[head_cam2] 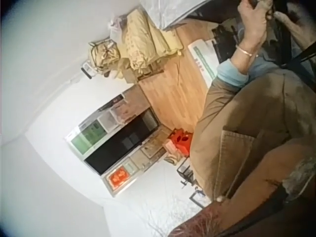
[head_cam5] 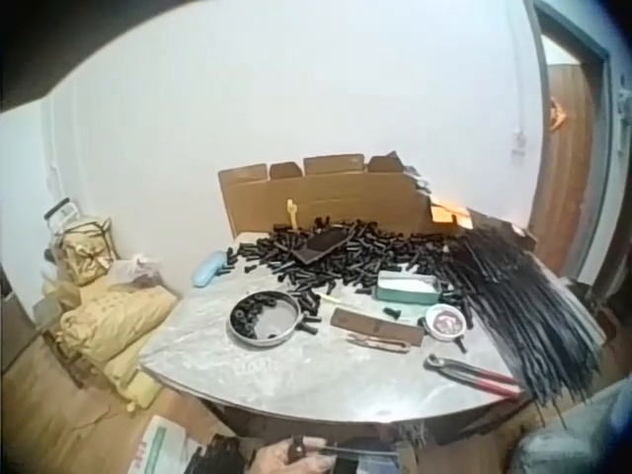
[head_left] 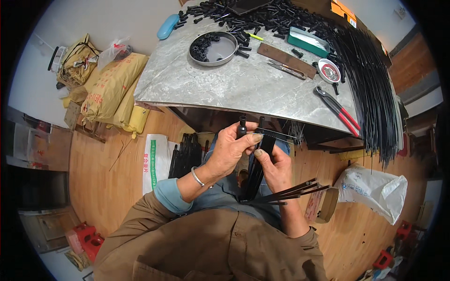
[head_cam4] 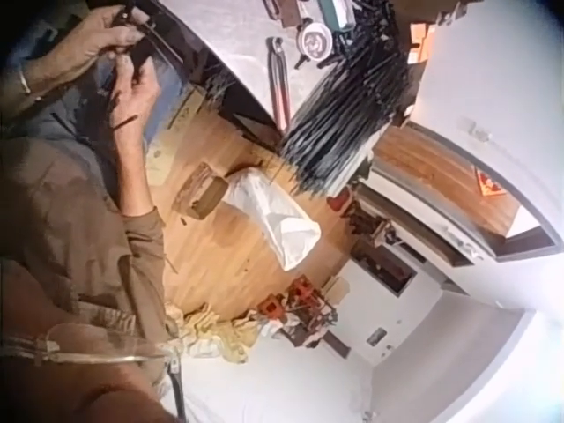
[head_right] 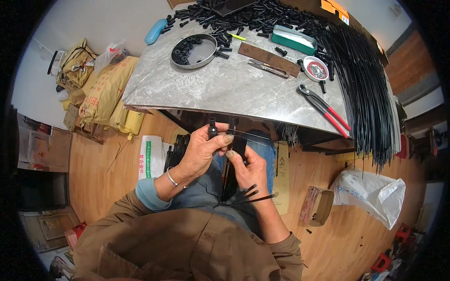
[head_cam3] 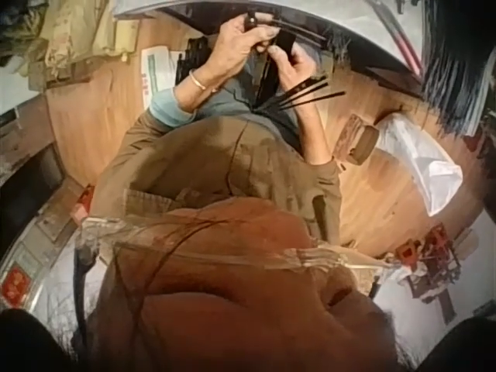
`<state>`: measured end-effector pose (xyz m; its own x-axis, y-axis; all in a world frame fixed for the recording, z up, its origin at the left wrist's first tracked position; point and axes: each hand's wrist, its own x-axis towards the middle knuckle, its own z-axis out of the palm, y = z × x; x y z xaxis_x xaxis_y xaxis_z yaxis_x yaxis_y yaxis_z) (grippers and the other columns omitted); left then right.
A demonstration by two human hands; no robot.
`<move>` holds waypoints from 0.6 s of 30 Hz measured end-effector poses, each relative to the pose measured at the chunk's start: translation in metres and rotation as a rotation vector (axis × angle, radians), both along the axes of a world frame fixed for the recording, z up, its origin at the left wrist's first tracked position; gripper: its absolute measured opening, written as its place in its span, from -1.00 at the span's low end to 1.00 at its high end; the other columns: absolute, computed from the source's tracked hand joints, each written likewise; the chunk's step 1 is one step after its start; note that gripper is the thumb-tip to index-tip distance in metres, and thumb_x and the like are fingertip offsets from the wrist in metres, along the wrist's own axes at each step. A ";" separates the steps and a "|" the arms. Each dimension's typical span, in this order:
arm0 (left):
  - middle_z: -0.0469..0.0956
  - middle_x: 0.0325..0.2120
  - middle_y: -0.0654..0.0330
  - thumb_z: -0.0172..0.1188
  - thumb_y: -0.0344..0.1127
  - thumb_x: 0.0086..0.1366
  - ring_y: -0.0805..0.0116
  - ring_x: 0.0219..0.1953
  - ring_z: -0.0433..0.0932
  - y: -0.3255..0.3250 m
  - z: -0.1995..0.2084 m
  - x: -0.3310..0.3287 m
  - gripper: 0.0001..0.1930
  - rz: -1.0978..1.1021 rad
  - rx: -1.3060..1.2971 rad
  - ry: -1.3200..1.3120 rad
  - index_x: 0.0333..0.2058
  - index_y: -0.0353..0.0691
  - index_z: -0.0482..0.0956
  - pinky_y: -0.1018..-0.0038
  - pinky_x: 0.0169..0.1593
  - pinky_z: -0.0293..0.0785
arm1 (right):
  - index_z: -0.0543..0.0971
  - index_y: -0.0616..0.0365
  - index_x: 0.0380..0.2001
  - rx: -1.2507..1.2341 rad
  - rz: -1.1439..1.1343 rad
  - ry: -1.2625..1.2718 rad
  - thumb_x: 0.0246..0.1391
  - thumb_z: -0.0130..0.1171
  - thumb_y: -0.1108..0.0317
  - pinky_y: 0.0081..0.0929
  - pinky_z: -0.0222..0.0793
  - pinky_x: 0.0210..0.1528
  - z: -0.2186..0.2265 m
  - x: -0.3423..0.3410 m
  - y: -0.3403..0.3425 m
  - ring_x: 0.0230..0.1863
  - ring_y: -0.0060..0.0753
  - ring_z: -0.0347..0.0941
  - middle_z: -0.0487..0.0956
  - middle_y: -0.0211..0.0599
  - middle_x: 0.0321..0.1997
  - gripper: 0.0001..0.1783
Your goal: Assembling plastic components by attaching clips to bundles of rods.
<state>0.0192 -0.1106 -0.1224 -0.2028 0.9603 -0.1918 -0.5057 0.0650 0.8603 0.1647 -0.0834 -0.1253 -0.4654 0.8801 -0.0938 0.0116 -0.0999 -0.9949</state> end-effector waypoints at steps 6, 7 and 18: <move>0.50 -0.47 0.30 0.19 -0.46 0.25 0.59 -0.49 0.37 0.004 -0.001 0.001 -0.78 -0.018 0.023 -0.055 -0.13 -0.34 0.51 0.65 -0.39 0.33 | 0.61 0.20 -0.29 0.003 0.126 -0.102 0.20 0.14 0.26 -0.61 0.34 -0.30 -0.005 0.008 0.009 -0.38 -0.71 0.39 0.60 -0.49 -0.42 -0.78; 0.50 -0.47 0.31 0.19 -0.46 0.25 0.59 -0.49 0.37 0.005 -0.001 0.002 -0.79 -0.036 0.033 -0.077 -0.13 -0.33 0.51 0.65 -0.39 0.33 | 0.61 0.19 -0.29 -0.017 0.134 -0.075 0.20 0.14 0.25 -0.60 0.34 -0.30 -0.008 0.008 0.010 -0.38 -0.71 0.39 0.60 -0.50 -0.42 -0.78; 0.48 -0.46 0.33 0.22 -0.39 0.25 0.60 -0.49 0.39 -0.002 -0.001 0.008 -0.73 -0.040 0.039 -0.057 -0.08 -0.28 0.49 0.64 -0.40 0.36 | 0.58 0.23 -0.21 -0.335 0.248 0.163 0.22 0.12 0.09 -0.49 0.49 -0.32 -0.016 0.016 0.014 -0.41 -0.49 0.52 0.59 -0.32 -0.39 -0.63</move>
